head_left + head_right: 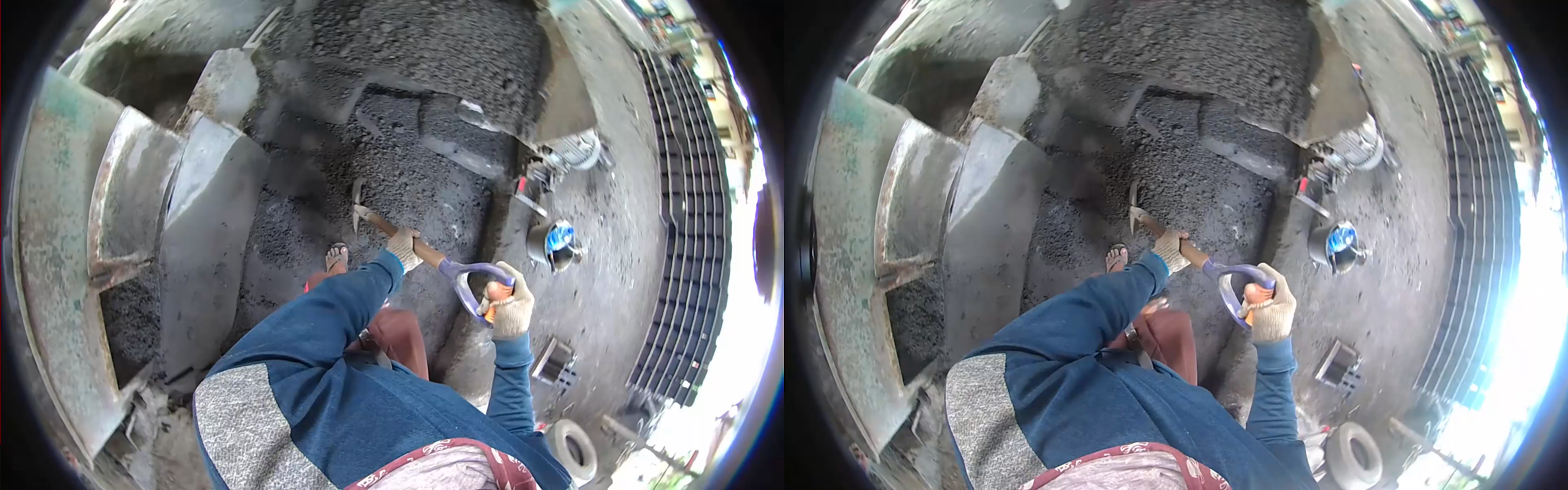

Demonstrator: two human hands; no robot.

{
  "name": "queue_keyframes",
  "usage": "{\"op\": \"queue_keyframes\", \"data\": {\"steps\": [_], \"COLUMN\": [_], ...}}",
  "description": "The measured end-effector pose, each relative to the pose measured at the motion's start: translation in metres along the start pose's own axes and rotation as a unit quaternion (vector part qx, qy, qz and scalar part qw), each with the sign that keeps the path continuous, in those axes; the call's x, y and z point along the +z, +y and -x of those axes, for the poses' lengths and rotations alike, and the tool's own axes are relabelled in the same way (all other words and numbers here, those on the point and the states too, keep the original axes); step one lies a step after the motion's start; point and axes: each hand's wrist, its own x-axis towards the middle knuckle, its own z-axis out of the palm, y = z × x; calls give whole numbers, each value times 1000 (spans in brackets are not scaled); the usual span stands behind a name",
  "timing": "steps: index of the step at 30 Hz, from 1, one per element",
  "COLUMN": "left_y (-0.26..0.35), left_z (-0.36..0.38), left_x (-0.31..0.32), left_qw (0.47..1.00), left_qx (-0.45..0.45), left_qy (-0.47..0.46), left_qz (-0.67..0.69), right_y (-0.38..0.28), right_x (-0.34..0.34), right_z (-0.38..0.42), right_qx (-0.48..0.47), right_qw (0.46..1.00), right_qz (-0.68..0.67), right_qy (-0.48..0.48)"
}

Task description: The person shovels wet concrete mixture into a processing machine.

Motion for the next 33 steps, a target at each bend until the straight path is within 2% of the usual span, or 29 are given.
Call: {"op": "queue_keyframes", "data": {"steps": [3,4,5,7,8,9,10,11,12,13,15,16,17,19,20,21,22,23,24,25,26,27,28,29,30,31,32,33], "left_y": [4,10,14,16,8,-6,-18,-34,-55,-74,-113,-131,-146,-173,-182,-184,-180,-171,-156,-129,-96,-47,-2,38,67,90,107,121], "left_z": [-4,42,38,23,13,2,-11,-17,-16,-12,12,14,15,46,46,40,29,18,8,-5,-34,-79,-123,-141,-168,-187,-208,-230], "left_x": [-37,-25,-32,-55,-73,-100,-125,-153,-186,-214,-253,-287,-322,-335,-353,-373,-392,-405,-391,-377,-388,-383,-368,-308,-261,-236,-221,-207], "left_qw": [989,996,994,968,965,961,957,966,973,979,964,951,934,885,869,852,845,835,814,827,847,861,829,858,836,829,839,847], "left_qx": [-72,-44,-26,14,25,32,40,9,-22,-52,-156,-156,-156,-200,-226,-250,-265,-281,-260,-236,-168,-215,-169,-178,-115,-76,-49,-23], "left_qy": [-126,-41,26,168,155,144,129,108,88,66,171,166,159,276,295,313,305,299,330,301,206,183,158,153,170,108,125,136], "left_qz": [-41,-65,-104,-186,-212,-235,-257,-237,-213,-185,-130,-206,-280,-317,-327,-336,-351,-366,-402,-412,-460,-422,-510,-457,-509,-543,-528,-513], "right_y": [-1,38,77,103,121,132,179,223,267,274,296,312,355,324,328,331,322,325,339,355,369,378,375,356,406,399,391,402], "right_x": [-17,-31,-42,-24,-13,-2,-3,-8,-12,-10,-3,5,23,47,63,79,91,111,132,158,184,207,226,238,273,272,270,272], "right_z": [71,91,109,149,169,185,205,232,258,284,347,377,423,446,462,469,461,454,440,424,400,358,300,230,201,160,119,95], "right_qx": [-32,-86,-133,-191,-77,-22,77,169,257,291,354,404,379,431,435,456,477,460,453,446,416,379,424,411,338,331,324,301], "right_qw": [998,993,980,935,966,972,957,943,864,771,725,720,708,665,662,631,614,598,610,623,630,630,607,638,660,676,692,666], "right_qz": [-28,51,130,299,226,136,93,-122,-320,-471,-460,-378,-331,-233,-172,-127,-127,-164,-147,-131,-233,-335,-364,-352,-365,-380,-393,-470], "right_qy": [-35,-55,-73,20,98,191,263,259,292,315,370,418,495,564,586,615,616,636,634,629,613,590,565,548,562,537,511,495]}}
